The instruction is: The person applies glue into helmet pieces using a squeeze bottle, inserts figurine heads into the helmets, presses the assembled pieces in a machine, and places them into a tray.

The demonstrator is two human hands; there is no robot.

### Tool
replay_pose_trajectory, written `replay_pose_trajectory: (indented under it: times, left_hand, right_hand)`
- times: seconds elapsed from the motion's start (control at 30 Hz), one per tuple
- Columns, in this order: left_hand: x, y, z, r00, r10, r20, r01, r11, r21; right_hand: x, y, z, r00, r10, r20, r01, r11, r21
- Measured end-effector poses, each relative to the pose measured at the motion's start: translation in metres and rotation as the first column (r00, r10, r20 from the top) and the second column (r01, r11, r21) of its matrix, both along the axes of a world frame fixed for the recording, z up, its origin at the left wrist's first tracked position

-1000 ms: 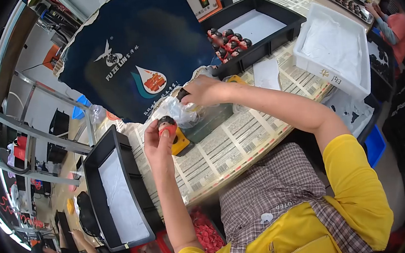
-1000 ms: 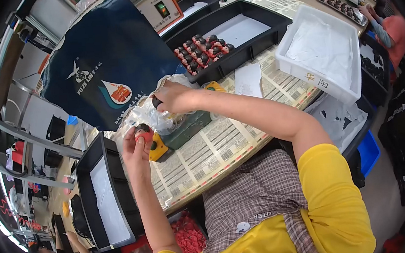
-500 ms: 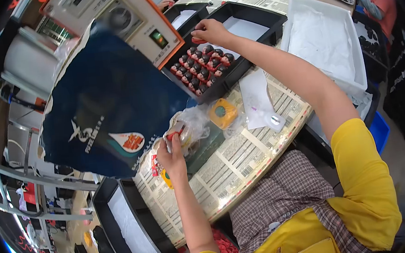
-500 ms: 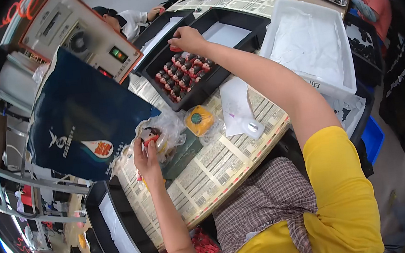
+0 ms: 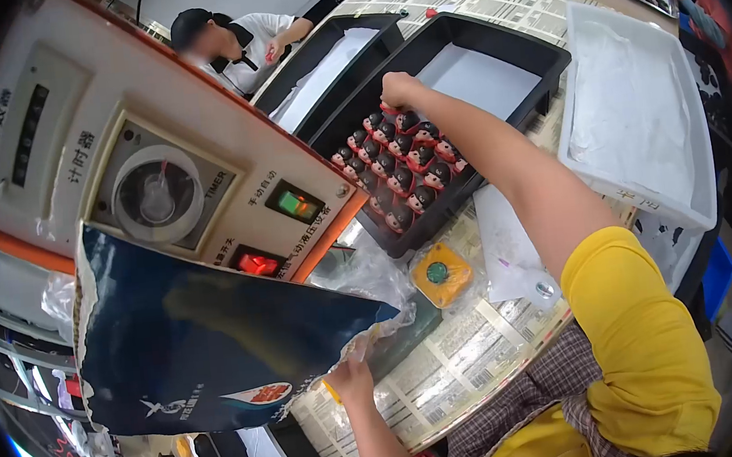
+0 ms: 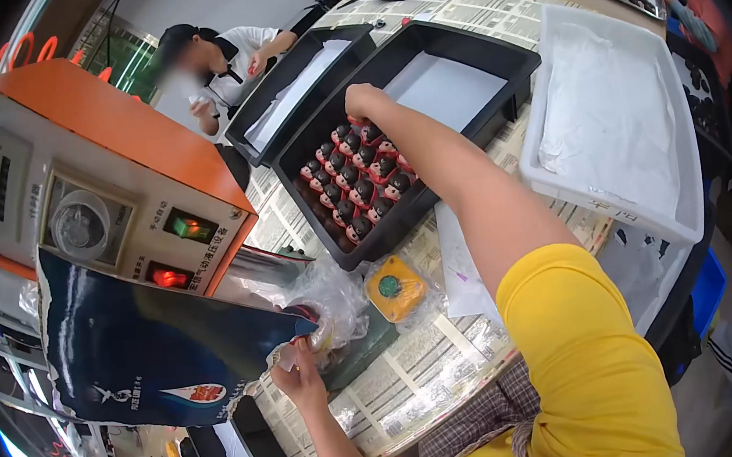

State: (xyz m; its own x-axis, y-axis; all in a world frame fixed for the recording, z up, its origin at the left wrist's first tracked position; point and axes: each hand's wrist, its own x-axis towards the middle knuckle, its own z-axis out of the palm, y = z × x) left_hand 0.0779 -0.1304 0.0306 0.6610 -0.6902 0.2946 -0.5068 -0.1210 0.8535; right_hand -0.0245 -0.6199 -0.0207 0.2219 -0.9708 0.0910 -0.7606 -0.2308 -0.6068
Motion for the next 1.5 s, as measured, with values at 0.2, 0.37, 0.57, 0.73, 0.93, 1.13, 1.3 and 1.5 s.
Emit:
replay_pose_trajectory:
  times: [0.2,0.37,0.57,0.73,0.93,1.13,1.3,1.5]
  left_hand:
    - [0.002,0.012,0.002,0.996,-0.011,0.084,0.000,0.992,0.126]
    - [-0.002,0.004,0.018,0.933,-0.036,0.358,-0.004,0.994,0.111]
    - [0.011,0.016,0.023,0.878,-0.253,0.407,0.245,0.967,0.072]
    - [0.007,0.038,0.040,0.855,-0.153,0.496,0.188,0.982,-0.021]
    - [-0.031,0.114,0.015,0.813,-0.195,0.548,0.290,0.953,-0.092]
    - [-0.075,0.154,-0.057,0.871,-0.359,0.334,0.371,0.928,0.029]
    - [-0.086,0.145,-0.054,0.763,-0.243,0.599,0.294,0.956,0.013]
    - [-0.099,0.136,-0.055,0.558,-0.128,0.820,0.200,0.980,0.017]
  right_hand:
    - [-0.002,-0.008,-0.001,0.958,0.211,-0.194,-0.198,0.976,0.086]
    - [-0.028,0.040,0.046,0.937,0.224,-0.268,-0.291,0.925,-0.245]
    - [-0.094,0.261,0.092,0.864,0.495,0.089,-0.369,0.745,-0.556]
    - [-0.105,0.374,0.035,0.842,0.521,-0.142,-0.460,0.556,-0.692]
    - [-0.099,0.405,0.029,0.884,0.350,-0.309,-0.444,0.425,-0.789]
    - [-0.169,0.411,0.077,0.936,0.346,-0.069,-0.280,0.609,-0.743]
    - [-0.373,0.374,0.076,0.901,-0.332,0.281,0.433,0.623,-0.652]
    - [-0.504,0.334,-0.001,0.594,-0.574,0.564,0.540,0.804,0.249]
